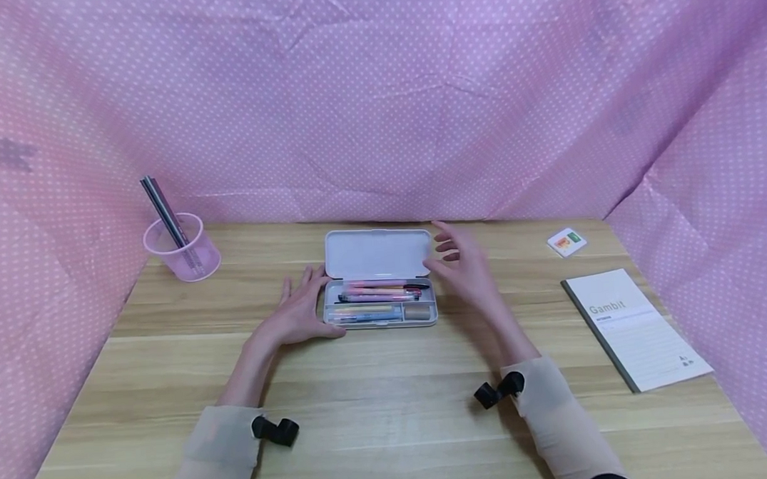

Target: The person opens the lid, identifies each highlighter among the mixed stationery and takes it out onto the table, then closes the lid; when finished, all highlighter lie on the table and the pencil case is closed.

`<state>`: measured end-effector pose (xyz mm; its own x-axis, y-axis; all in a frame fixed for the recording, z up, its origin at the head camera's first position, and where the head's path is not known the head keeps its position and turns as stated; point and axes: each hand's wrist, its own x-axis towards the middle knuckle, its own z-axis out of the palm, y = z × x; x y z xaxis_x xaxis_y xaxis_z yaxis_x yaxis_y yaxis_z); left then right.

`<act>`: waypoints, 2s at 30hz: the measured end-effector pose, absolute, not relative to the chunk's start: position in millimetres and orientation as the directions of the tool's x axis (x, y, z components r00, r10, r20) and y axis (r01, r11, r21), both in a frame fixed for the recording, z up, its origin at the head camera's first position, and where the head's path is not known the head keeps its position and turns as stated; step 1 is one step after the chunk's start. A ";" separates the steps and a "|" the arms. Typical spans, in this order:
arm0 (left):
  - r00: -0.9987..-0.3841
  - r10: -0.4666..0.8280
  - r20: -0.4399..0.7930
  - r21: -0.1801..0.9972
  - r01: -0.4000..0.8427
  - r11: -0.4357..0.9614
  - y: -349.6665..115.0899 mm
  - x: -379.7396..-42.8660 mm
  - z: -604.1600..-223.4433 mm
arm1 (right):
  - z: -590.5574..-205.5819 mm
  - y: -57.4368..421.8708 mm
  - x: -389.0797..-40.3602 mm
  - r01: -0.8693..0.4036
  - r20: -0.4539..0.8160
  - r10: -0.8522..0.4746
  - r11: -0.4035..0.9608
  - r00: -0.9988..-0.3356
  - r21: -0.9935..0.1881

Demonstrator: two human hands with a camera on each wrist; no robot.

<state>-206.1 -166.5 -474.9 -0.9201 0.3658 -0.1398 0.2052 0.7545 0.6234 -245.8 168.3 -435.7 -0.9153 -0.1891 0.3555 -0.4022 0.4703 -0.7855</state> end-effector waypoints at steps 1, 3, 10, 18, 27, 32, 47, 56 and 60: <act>-0.920 0.366 -0.139 0.623 0.206 0.755 -166.4 -206.2 -474.7 | -435.3 167.1 -245.4 -0.409 0.350 -0.211 0.465 -0.913 -0.786; -0.921 0.365 -0.137 0.621 0.208 0.756 -166.5 -206.6 -474.2 | -434.0 164.0 -243.5 -0.416 0.332 -0.255 0.468 -0.908 -0.779; -0.919 0.366 -0.144 0.624 0.203 0.755 -165.9 -206.3 -470.4 | -440.0 152.0 -238.2 -0.467 0.289 -0.386 0.529 -0.876 -0.708; -0.919 0.367 -0.144 0.620 0.205 0.758 -165.5 -206.7 -471.9 | -447.9 142.3 -233.3 -0.498 0.234 -0.481 0.545 -0.845 -0.675; -0.920 0.364 -0.144 0.619 0.203 0.759 -166.1 -207.0 -472.4 | -451.4 138.3 -232.5 -0.566 0.221 -0.568 0.552 -0.793 -0.613; -0.920 0.363 -0.149 0.619 0.200 0.760 -166.5 -206.2 -471.7 | -452.6 137.1 -230.2 -0.589 0.226 -0.594 0.536 -0.772 -0.605; -0.918 0.366 -0.151 0.621 0.200 0.758 -166.6 -204.9 -473.0 | -453.9 134.5 -224.8 -0.568 0.154 -0.601 0.596 -0.784 -0.568; -0.918 0.368 -0.151 0.619 0.203 0.759 -166.7 -204.9 -473.7 | -455.6 132.3 -223.1 -0.621 0.197 -0.624 0.591 -0.757 -0.515; -0.918 0.366 -0.152 0.619 0.201 0.760 -166.4 -205.0 -473.7 | -456.5 131.2 -222.7 -0.658 0.237 -0.640 0.567 -0.730 -0.495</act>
